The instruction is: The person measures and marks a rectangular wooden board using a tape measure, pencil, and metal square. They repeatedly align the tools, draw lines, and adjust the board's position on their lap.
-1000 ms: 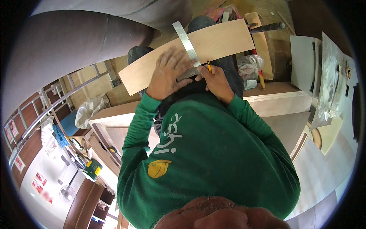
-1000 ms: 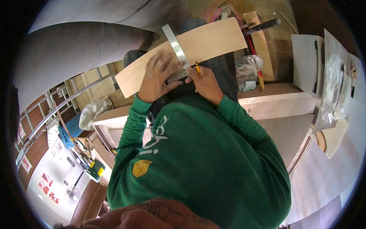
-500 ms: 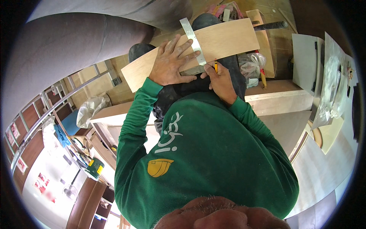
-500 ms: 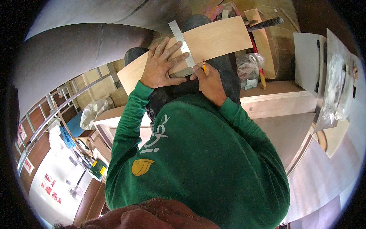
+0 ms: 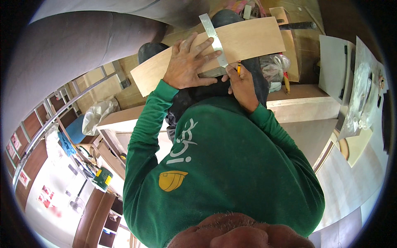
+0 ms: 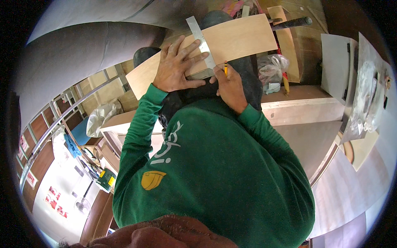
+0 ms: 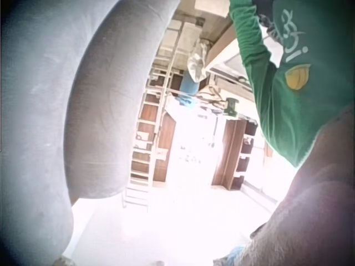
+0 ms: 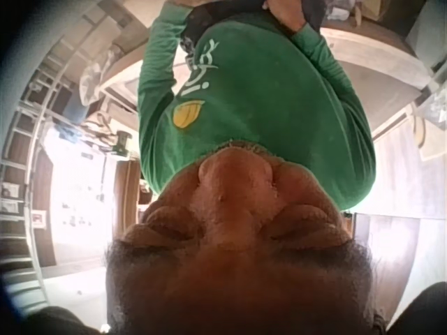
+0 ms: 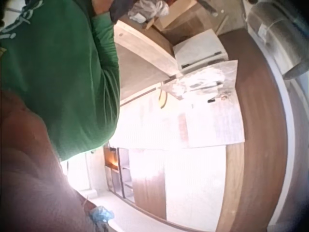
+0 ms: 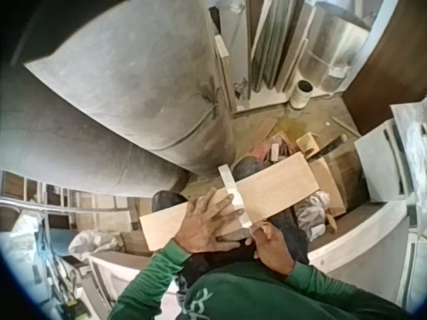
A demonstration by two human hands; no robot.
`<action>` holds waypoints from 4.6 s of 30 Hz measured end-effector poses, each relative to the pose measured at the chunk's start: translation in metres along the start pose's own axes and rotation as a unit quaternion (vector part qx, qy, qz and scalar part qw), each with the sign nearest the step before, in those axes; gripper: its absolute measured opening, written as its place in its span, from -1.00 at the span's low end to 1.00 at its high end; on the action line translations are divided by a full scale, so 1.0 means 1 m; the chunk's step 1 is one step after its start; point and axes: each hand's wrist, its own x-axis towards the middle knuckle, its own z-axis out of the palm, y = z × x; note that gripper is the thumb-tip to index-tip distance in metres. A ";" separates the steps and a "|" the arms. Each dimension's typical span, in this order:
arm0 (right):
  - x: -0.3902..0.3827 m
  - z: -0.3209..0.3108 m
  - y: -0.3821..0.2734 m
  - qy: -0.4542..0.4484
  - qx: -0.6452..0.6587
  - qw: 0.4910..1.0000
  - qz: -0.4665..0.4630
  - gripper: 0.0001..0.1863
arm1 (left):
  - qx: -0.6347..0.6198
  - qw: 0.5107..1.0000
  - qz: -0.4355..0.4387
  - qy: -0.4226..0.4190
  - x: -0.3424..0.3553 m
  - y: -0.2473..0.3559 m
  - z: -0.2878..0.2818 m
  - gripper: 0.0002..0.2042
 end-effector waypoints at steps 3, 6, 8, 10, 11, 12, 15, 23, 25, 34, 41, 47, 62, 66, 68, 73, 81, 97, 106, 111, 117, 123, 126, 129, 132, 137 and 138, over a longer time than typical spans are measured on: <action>0.001 -0.002 -0.007 -0.005 -0.031 0.999 -0.006 -0.65 | 0.009 1.000 0.001 -0.001 0.002 0.000 0.000 -0.07; 0.000 -0.003 -0.010 -0.032 -0.023 0.999 -0.001 -0.64 | -0.008 1.000 -0.003 -0.003 -0.002 -0.001 0.001 -0.08; 0.000 -0.003 -0.008 -0.034 -0.035 0.999 -0.010 -0.63 | -0.010 1.000 0.003 0.001 -0.004 -0.003 0.002 -0.08; 0.001 -0.003 -0.007 -0.036 -0.042 0.998 -0.014 -0.64 | -0.008 1.000 0.008 0.009 -0.005 -0.004 0.004 -0.08; 0.001 -0.003 -0.007 -0.036 -0.044 0.998 -0.015 -0.64 | -0.005 1.000 0.010 0.015 -0.005 -0.005 0.006 -0.07; 0.001 -0.003 -0.007 -0.037 -0.045 0.998 -0.015 -0.64 | -0.002 1.000 0.012 0.022 -0.006 -0.005 0.007 -0.07; 0.001 -0.004 -0.006 -0.036 -0.049 0.998 -0.020 -0.65 | -0.002 0.999 0.016 0.029 -0.005 -0.003 0.007 -0.07; 0.000 -0.004 -0.002 -0.027 -0.051 0.998 -0.027 -0.60 | -0.004 0.999 0.021 0.031 -0.006 -0.003 0.009 -0.08; -0.002 -0.006 -0.006 -0.045 -0.049 0.998 -0.002 -0.57 | -0.007 0.999 0.019 0.029 -0.007 -0.003 0.010 -0.09; -0.006 -0.096 -0.058 0.048 -0.303 0.940 -0.147 -0.51 | -0.002 0.999 0.005 0.038 -0.010 -0.003 0.009 -0.06; 0.048 -0.041 -0.082 -0.027 -0.147 0.933 -0.328 -0.72 | -0.012 0.999 0.003 0.030 -0.007 -0.001 0.003 -0.08; 0.065 -0.024 -0.070 -0.025 -0.257 0.878 -0.402 -0.71 | -0.019 0.999 0.001 0.037 -0.007 0.001 0.001 -0.07; 0.077 -0.023 -0.079 -0.057 -0.304 0.849 -0.429 -0.70 | 0.001 1.000 -0.001 0.022 -0.006 -0.002 0.006 -0.07; 0.071 -0.017 -0.090 -0.058 -0.347 0.831 -0.430 -0.72 | -0.007 1.000 0.005 0.030 -0.009 -0.005 0.008 -0.08; 0.064 -0.018 -0.093 -0.059 -0.366 0.825 -0.427 -0.73 | -0.011 0.999 0.005 0.032 -0.007 -0.004 0.007 -0.06; 0.033 -0.028 -0.098 -0.090 -0.383 0.844 -0.365 -0.76 | -0.008 0.999 0.003 0.033 -0.007 -0.003 0.009 -0.03; -0.028 -0.055 -0.105 -0.156 -0.419 0.857 -0.255 -0.65 | -0.006 0.999 -0.006 0.039 -0.011 0.000 0.009 -0.08; 0.033 -0.030 -0.094 -0.079 -0.412 0.792 -0.444 -0.55 | -0.113 0.957 -0.248 0.098 -0.150 0.058 -0.038 -0.57; 0.073 0.037 -0.083 -0.137 -0.579 0.678 -0.431 0.20 | -0.007 0.960 -0.270 0.069 -0.192 0.038 -0.040 -0.60; 0.073 0.014 -0.117 -0.209 -0.642 0.658 -0.334 0.26 | -0.033 0.969 -0.228 0.086 -0.177 0.034 -0.027 -0.52; 0.105 -0.046 -0.129 -0.172 -0.655 0.621 -0.393 0.22 | -0.049 0.978 -0.174 0.106 -0.135 0.018 -0.013 -0.50; 0.094 -0.052 -0.119 -0.140 -0.618 0.671 -0.385 0.12 | -0.012 0.983 -0.158 0.089 -0.113 0.004 -0.023 -0.58; 0.048 -0.023 -0.110 -0.088 -0.566 0.712 -0.406 -0.14 | 0.009 0.991 -0.100 0.089 -0.112 -0.010 -0.024 -0.47; 0.007 0.008 -0.096 -0.091 -0.445 0.819 -0.350 -0.40 | 0.007 0.995 -0.076 0.066 -0.103 -0.022 -0.022 -0.47; -0.004 0.038 -0.062 -0.112 -0.248 0.921 -0.278 -0.58 | -0.017 0.997 -0.055 0.051 -0.094 -0.041 -0.020 -0.42; 0.033 0.073 -0.017 -0.225 -0.153 0.957 -0.101 -0.63 | 0.000 0.997 -0.053 0.049 -0.098 -0.059 -0.013 -0.33; 0.036 0.082 -0.008 -0.212 -0.092 0.967 -0.107 -0.63 | 0.012 0.997 -0.055 0.045 -0.098 -0.060 -0.012 -0.30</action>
